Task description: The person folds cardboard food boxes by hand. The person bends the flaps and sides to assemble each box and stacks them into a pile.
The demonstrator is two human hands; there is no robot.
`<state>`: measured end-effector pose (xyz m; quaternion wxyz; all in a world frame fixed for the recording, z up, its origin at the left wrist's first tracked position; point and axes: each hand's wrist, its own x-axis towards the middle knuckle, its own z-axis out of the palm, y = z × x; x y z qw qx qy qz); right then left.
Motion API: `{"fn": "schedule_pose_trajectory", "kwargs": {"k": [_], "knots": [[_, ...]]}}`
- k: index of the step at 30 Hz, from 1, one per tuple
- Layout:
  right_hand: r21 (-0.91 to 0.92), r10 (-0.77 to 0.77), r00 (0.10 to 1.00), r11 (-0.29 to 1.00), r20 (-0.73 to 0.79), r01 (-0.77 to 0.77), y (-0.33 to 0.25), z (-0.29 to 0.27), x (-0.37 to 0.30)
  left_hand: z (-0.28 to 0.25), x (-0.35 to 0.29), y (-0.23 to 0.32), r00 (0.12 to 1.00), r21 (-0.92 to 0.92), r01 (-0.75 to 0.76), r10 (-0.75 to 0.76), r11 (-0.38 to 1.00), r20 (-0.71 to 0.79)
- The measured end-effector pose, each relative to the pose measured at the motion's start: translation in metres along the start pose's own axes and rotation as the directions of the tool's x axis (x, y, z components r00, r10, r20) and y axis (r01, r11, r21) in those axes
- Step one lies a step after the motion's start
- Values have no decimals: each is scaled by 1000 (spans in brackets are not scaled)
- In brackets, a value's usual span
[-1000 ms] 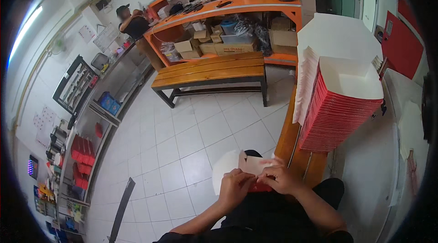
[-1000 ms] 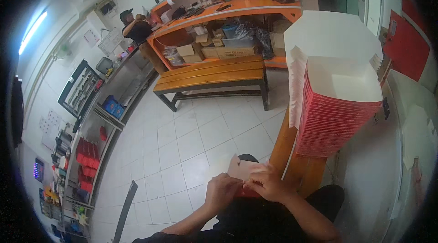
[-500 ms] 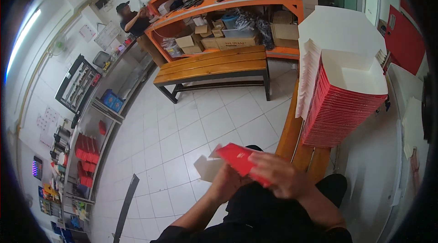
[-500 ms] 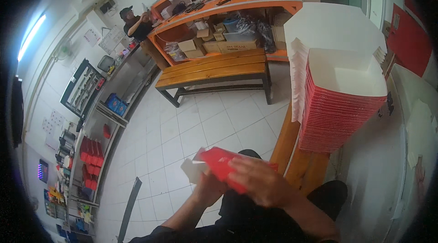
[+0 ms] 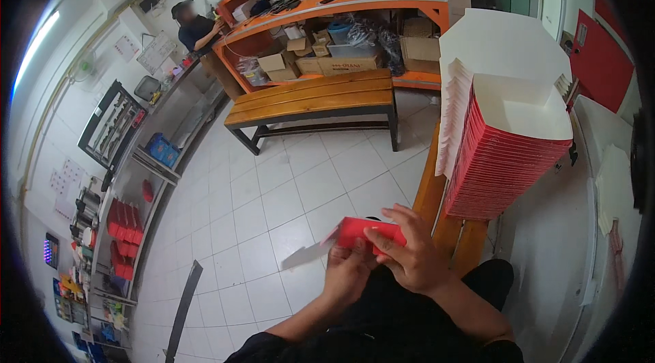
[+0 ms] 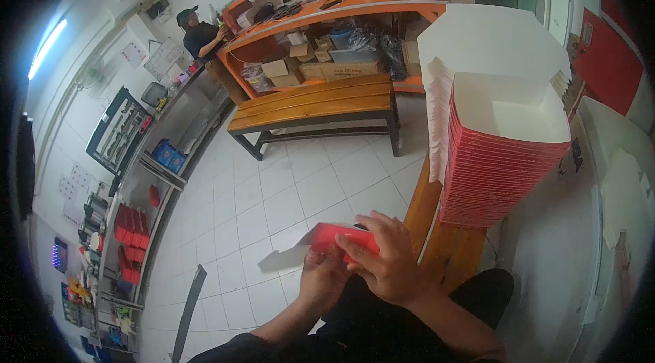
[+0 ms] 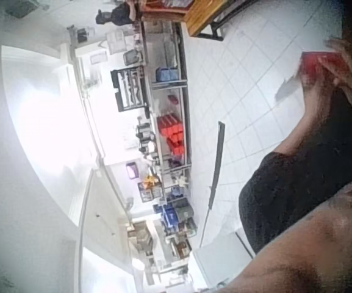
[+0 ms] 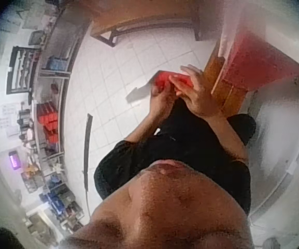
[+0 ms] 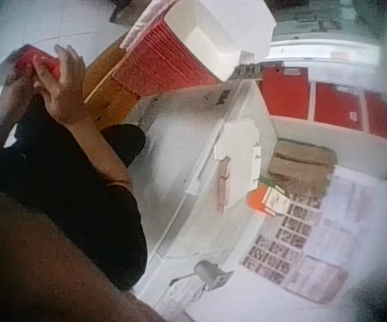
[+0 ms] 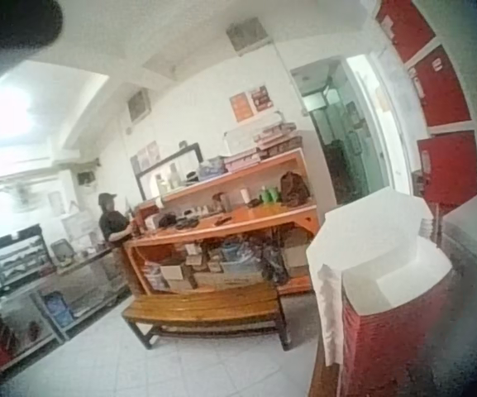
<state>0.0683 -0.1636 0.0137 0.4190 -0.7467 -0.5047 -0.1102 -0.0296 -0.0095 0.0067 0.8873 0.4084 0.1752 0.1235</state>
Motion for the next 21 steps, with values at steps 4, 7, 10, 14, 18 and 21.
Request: {"fn": "schedule_pose_trajectory", "kwargs": {"k": [4,7,10,14,18,21], "knots": [[-149,114,976,978,-184,-142,1,37,-11,12,-2,-12,993,76,-118,116,990,32],[-33,90,990,995,-108,-94,-2,31,-11,7,0,-15,956,376,-257,291,890,-37],[178,170,984,971,-46,-160,13,16,-17,-20,12,-2,949,316,-304,313,899,21],[378,362,898,817,251,-435,40,-1,-22,-42,7,25,958,661,-29,-167,750,231],[487,186,840,743,509,-460,44,11,-38,-37,-4,27,912,847,131,-398,515,100],[343,296,813,795,501,-501,38,12,-34,-46,-12,2,971,680,-19,-148,733,187]]}}
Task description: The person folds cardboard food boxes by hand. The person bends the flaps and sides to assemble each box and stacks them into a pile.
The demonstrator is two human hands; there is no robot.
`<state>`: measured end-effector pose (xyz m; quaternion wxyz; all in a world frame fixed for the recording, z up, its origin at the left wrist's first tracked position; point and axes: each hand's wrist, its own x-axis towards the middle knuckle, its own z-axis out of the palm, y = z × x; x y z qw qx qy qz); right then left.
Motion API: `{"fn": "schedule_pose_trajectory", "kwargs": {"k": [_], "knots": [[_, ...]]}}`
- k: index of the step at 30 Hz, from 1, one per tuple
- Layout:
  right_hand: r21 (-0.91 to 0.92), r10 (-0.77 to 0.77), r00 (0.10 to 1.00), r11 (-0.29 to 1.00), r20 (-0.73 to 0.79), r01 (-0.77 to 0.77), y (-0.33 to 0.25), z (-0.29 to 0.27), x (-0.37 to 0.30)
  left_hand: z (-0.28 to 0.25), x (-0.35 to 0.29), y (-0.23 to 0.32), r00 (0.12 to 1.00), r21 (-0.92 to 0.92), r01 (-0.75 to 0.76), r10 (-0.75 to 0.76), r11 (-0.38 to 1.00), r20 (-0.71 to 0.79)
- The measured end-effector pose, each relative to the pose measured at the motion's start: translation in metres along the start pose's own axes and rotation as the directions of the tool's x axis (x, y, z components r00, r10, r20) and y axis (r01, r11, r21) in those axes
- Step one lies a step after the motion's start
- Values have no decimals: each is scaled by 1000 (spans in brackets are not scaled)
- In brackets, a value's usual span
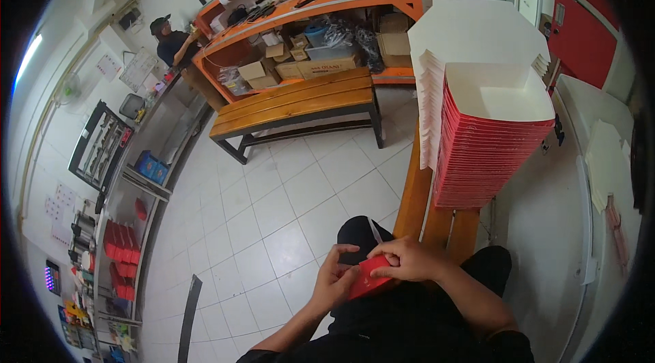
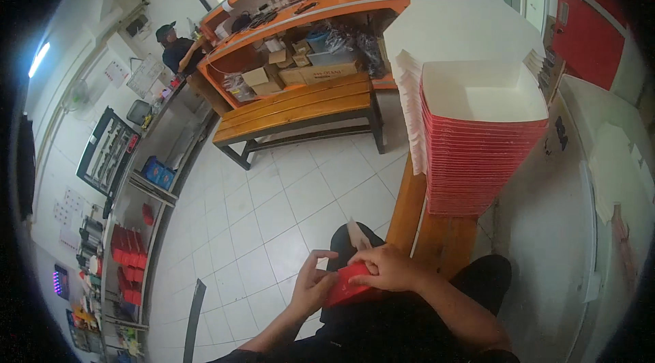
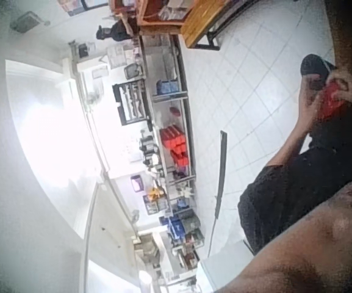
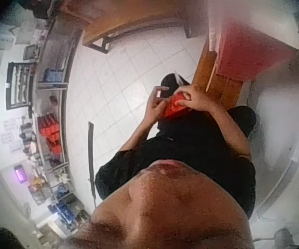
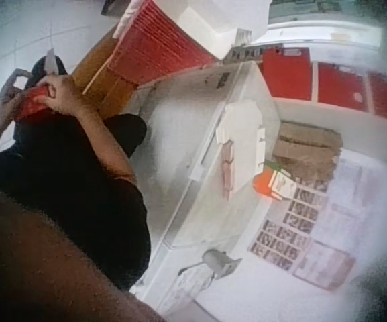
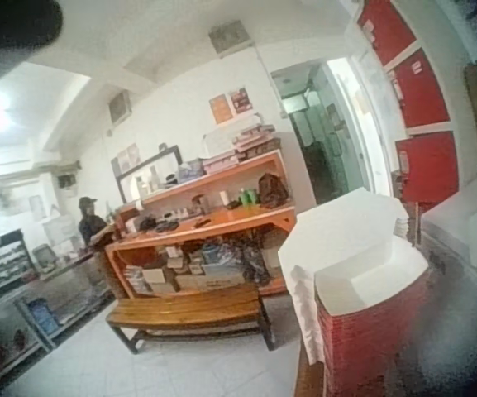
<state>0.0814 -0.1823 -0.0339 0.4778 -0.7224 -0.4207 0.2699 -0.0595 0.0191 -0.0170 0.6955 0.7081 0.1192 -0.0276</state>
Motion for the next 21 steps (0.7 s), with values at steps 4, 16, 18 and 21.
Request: {"fn": "schedule_pose_trajectory", "kwargs": {"k": [4,16,18,21], "knots": [[-54,145,962,985,-230,-162,-20,-4,-1,21,-1,11,977,1,-111,110,994,-185],[-561,-273,911,826,-310,56,-158,-78,-58,11,36,105,437,748,-598,900,287,3],[-715,-391,847,699,-360,19,-182,-112,-65,-5,59,142,328,645,-657,918,390,-221],[-573,-195,850,807,-489,-144,-220,-167,-80,4,88,224,501,55,-861,863,505,-65]]}}
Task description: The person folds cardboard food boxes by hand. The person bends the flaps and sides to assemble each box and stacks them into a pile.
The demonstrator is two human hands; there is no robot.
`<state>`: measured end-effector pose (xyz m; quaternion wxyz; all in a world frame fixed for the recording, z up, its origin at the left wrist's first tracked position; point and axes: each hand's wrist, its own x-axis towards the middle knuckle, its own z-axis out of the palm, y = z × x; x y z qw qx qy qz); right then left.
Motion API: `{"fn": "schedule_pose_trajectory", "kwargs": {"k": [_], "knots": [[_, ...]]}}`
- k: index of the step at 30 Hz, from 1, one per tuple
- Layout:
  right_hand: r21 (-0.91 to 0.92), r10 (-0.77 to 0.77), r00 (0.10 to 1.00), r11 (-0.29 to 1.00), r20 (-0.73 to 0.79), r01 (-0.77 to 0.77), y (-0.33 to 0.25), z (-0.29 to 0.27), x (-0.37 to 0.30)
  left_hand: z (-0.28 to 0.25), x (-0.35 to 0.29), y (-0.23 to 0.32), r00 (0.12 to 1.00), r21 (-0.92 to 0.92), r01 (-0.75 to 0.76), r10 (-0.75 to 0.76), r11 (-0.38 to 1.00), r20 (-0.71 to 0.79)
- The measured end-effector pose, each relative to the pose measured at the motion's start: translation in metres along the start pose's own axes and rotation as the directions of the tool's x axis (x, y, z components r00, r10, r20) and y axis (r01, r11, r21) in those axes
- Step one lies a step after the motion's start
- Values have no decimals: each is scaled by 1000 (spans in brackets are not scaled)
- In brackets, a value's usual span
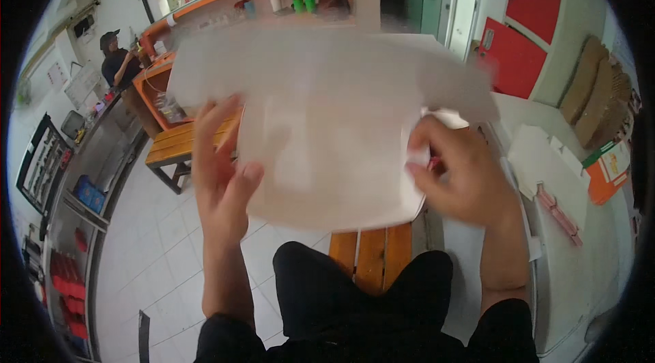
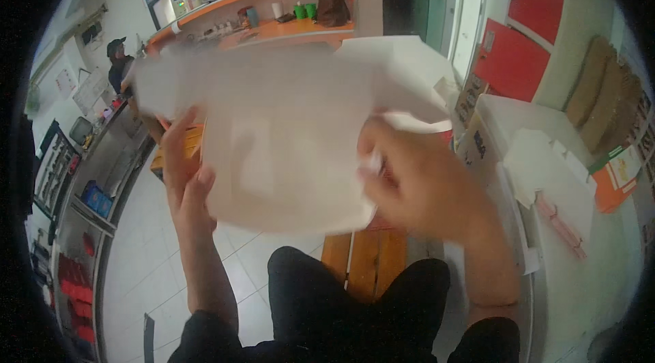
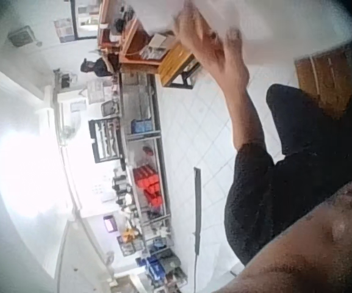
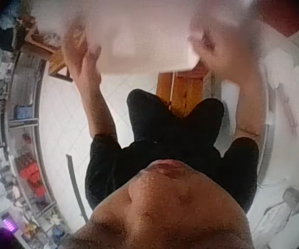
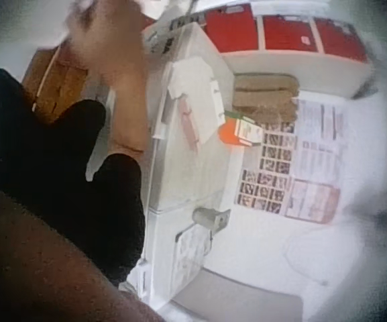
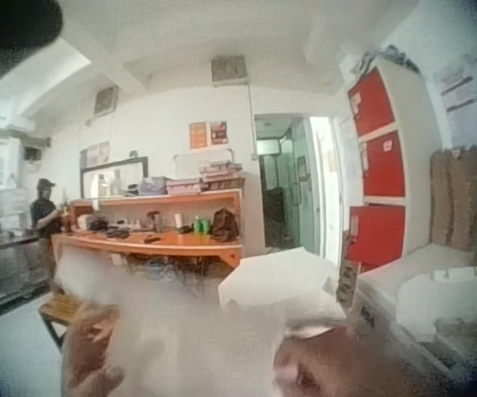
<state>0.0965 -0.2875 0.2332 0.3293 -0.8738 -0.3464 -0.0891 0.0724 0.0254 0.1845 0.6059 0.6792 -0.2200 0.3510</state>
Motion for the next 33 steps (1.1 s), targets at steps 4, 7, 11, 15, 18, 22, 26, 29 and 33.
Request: {"fn": "schedule_pose_trajectory", "kwargs": {"k": [4,7,11,15,18,22,26,29,33], "knots": [[-48,128,877,984,-464,-169,28,-33,28,61,47,10,969,-99,-189,202,977,144],[-125,165,797,949,-581,-288,56,-54,52,100,68,15,883,116,-411,363,904,298],[-455,48,857,831,-513,-319,125,-69,74,141,81,-17,931,-124,-308,326,943,166],[-410,346,885,792,-311,-453,154,-73,85,122,84,-81,941,33,-213,196,977,277],[-205,475,849,829,-231,-520,207,-73,88,116,85,-126,786,249,-503,319,828,529],[-304,386,914,862,-125,-406,198,-61,85,109,78,-151,773,375,-541,269,753,574],[-506,492,867,728,-84,-462,180,-60,90,108,74,-148,794,453,-540,252,709,553],[-548,506,862,733,43,-403,184,-62,98,109,70,-150,816,464,-524,265,714,513],[-608,401,908,753,121,-252,213,-64,108,117,66,-148,831,432,-481,240,763,502]]}}
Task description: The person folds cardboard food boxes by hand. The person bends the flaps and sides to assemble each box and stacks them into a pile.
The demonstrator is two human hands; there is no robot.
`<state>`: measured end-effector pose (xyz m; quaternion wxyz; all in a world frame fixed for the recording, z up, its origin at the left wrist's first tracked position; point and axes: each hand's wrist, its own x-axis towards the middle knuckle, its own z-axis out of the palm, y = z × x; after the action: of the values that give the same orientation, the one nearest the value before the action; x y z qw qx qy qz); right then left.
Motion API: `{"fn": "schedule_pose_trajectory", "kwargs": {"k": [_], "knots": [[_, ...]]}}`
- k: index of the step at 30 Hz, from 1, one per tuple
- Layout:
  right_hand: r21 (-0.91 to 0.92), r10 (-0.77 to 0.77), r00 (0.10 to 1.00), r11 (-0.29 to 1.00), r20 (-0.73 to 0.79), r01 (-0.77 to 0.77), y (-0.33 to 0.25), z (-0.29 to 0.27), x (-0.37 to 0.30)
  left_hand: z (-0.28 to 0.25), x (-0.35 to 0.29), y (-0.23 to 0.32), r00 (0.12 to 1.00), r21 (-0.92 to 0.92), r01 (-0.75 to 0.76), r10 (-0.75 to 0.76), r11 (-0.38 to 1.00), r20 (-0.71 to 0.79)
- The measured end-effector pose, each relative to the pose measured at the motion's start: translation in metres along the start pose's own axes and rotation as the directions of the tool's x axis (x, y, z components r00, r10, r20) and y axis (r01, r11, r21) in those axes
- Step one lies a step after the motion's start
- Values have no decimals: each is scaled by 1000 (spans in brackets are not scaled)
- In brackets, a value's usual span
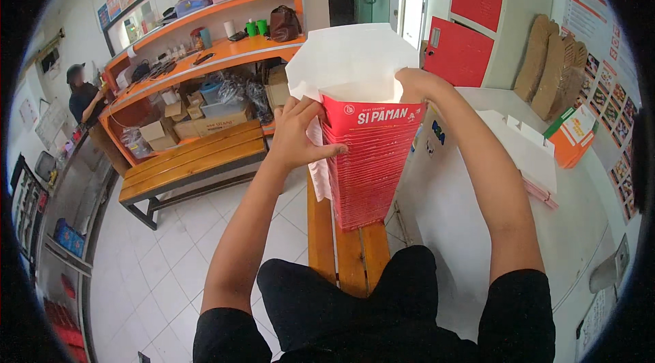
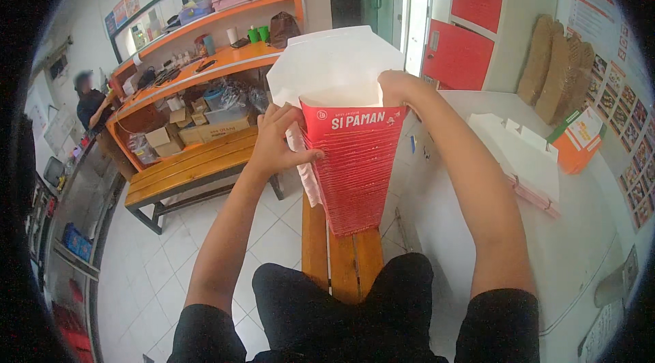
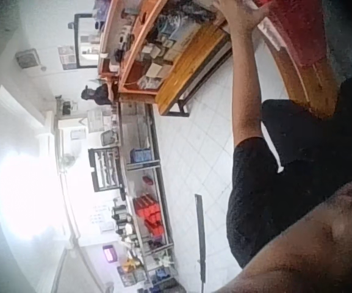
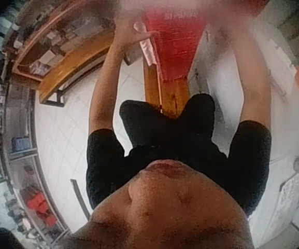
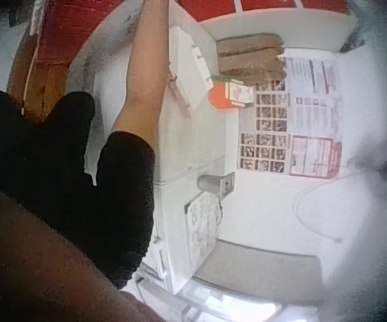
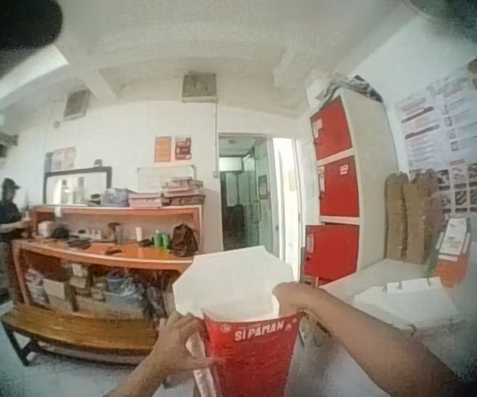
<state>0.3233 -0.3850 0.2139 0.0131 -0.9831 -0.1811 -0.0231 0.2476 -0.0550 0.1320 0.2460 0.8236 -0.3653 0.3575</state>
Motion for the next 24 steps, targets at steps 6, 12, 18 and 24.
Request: {"fn": "schedule_pose_trajectory", "kwargs": {"k": [6,12,18,24], "knots": [[110,227,972,970,-67,-219,-10,8,8,8,-13,6,982,-89,-117,102,989,-160],[77,277,960,959,-52,-272,-25,0,0,-5,-11,20,998,-20,-59,59,998,-34],[25,235,970,971,58,-237,-32,-10,-5,-5,-11,24,988,-44,-69,63,997,-138],[114,237,970,966,-48,-230,-46,3,-31,-7,-5,24,997,-97,-73,71,993,-23]]}}
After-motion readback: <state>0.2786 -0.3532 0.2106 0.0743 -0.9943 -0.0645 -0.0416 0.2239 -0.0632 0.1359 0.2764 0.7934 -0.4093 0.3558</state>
